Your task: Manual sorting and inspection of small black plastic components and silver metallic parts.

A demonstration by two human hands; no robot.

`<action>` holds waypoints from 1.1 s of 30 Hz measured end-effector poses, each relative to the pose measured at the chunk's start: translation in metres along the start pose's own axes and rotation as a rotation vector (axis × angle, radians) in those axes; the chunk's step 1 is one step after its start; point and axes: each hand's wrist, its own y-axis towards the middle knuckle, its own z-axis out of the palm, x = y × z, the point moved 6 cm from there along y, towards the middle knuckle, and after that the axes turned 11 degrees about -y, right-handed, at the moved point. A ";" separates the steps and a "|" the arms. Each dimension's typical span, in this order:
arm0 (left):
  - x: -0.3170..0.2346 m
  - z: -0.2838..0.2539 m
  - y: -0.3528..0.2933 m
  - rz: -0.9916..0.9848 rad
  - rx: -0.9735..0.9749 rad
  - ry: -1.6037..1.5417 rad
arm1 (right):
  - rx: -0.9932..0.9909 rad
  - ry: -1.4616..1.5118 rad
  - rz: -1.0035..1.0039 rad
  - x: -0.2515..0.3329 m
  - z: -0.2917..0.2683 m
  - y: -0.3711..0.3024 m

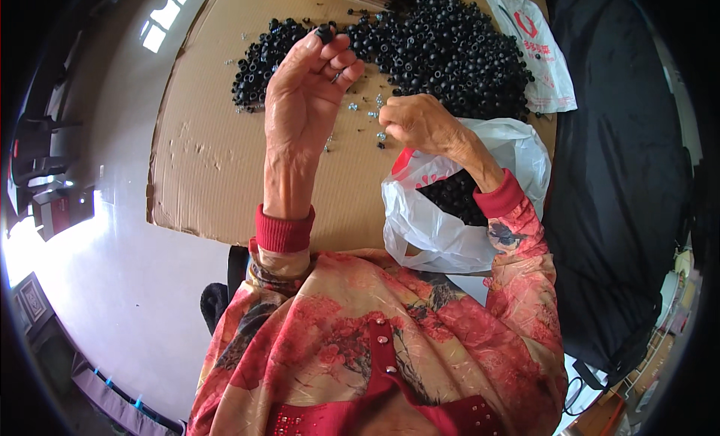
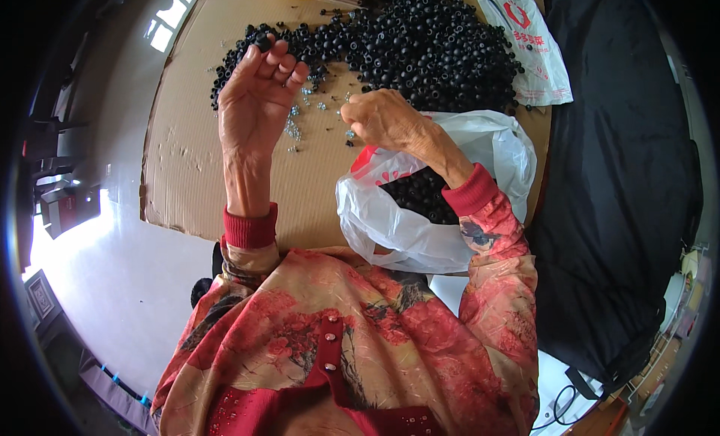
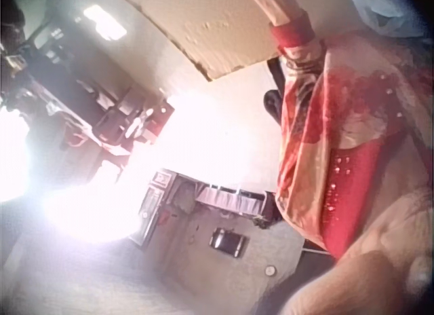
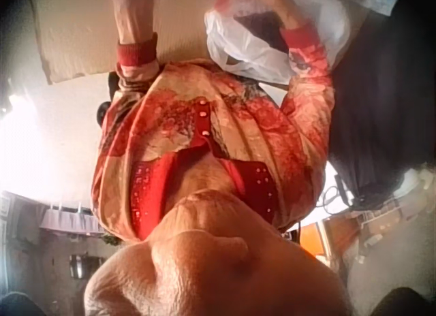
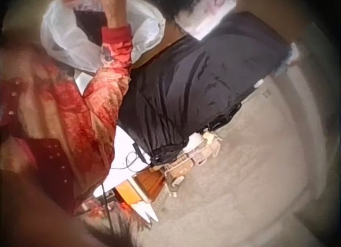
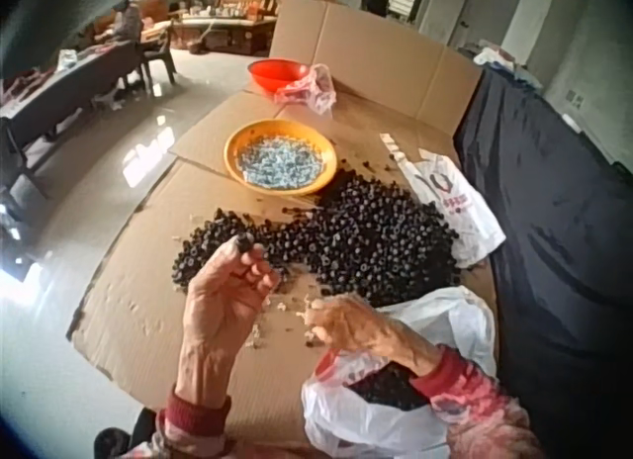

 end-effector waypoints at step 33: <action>0.031 0.039 -0.027 -0.189 0.155 0.497 | -0.331 0.014 -0.042 0.046 -0.147 -0.014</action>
